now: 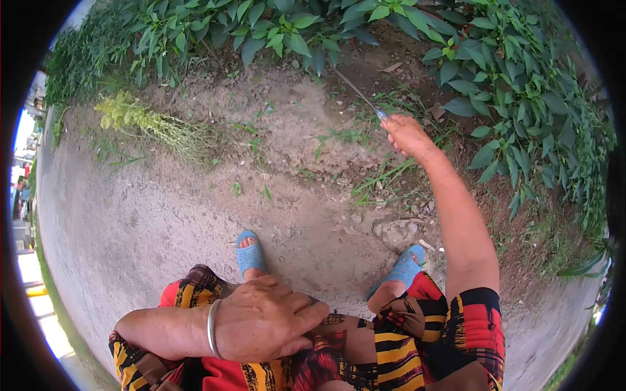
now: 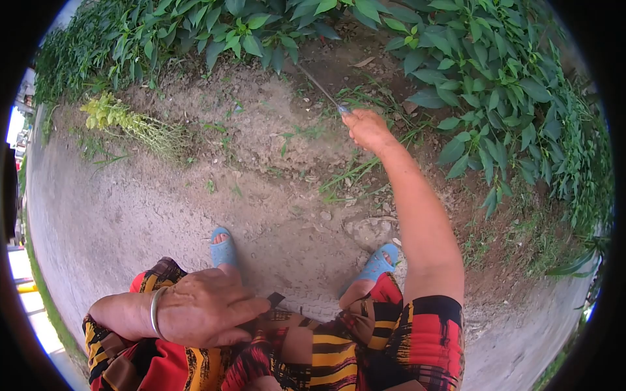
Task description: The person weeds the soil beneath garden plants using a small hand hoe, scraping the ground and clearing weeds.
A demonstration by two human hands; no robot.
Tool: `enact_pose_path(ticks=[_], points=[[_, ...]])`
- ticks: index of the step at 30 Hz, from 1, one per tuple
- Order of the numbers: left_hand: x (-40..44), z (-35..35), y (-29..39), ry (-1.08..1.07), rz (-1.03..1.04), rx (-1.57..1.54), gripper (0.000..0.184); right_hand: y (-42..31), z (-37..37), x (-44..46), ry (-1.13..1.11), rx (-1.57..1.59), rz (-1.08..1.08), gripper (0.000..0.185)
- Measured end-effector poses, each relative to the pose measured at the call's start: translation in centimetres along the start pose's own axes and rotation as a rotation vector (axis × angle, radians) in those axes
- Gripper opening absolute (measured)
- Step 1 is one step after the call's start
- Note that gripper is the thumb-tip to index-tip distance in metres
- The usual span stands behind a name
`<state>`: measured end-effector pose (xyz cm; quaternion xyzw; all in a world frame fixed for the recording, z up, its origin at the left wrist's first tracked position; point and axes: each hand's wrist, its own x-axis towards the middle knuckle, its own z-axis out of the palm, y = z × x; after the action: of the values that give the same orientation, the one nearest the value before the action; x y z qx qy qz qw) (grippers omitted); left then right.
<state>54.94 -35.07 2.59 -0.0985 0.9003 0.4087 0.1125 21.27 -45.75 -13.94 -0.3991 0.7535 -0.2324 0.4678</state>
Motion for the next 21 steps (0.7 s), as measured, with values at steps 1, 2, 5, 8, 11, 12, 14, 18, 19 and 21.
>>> enact_pose_path(ticks=[1,2,5,8,11,12,14,18,19,21], points=[[0.0,0.0,0.0,0.0,0.0,0.0,0.049,0.7,0.3,0.4,0.0,0.0,0.0,0.034],[-0.1,0.0,-0.1,0.001,0.002,0.001,0.049,1.6,0.6,0.9,0.069,-0.049,-0.052,0.035],[-0.3,0.0,-0.1,0.018,0.009,0.008,0.048,0.5,-0.4,0.1,0.057,-0.086,-0.06,0.04],[-0.4,-0.1,-0.1,0.019,0.017,0.014,0.047,-0.3,-0.5,-0.1,-0.013,-0.098,-0.05,0.046],[-0.3,0.0,0.0,0.01,0.018,0.007,0.047,1.6,0.5,1.6,0.051,-0.206,-0.153,0.049],[-0.3,0.0,0.0,0.012,0.02,0.002,0.047,2.5,0.9,2.4,0.106,-0.289,-0.22,0.049],[-0.3,0.0,0.1,0.016,0.019,0.003,0.047,4.0,1.3,1.5,0.174,-0.383,-0.245,0.049],[-0.6,0.0,-0.1,0.034,0.016,0.007,0.046,1.7,-0.4,-0.6,0.134,-0.417,-0.203,0.048],[-0.7,0.0,-0.1,0.034,0.015,0.006,0.046,0.9,-0.6,-0.9,0.133,-0.416,-0.203,0.048],[-0.8,0.0,0.0,0.023,0.009,0.017,0.046,-0.6,-0.4,-0.9,0.122,-0.451,-0.249,0.046]])
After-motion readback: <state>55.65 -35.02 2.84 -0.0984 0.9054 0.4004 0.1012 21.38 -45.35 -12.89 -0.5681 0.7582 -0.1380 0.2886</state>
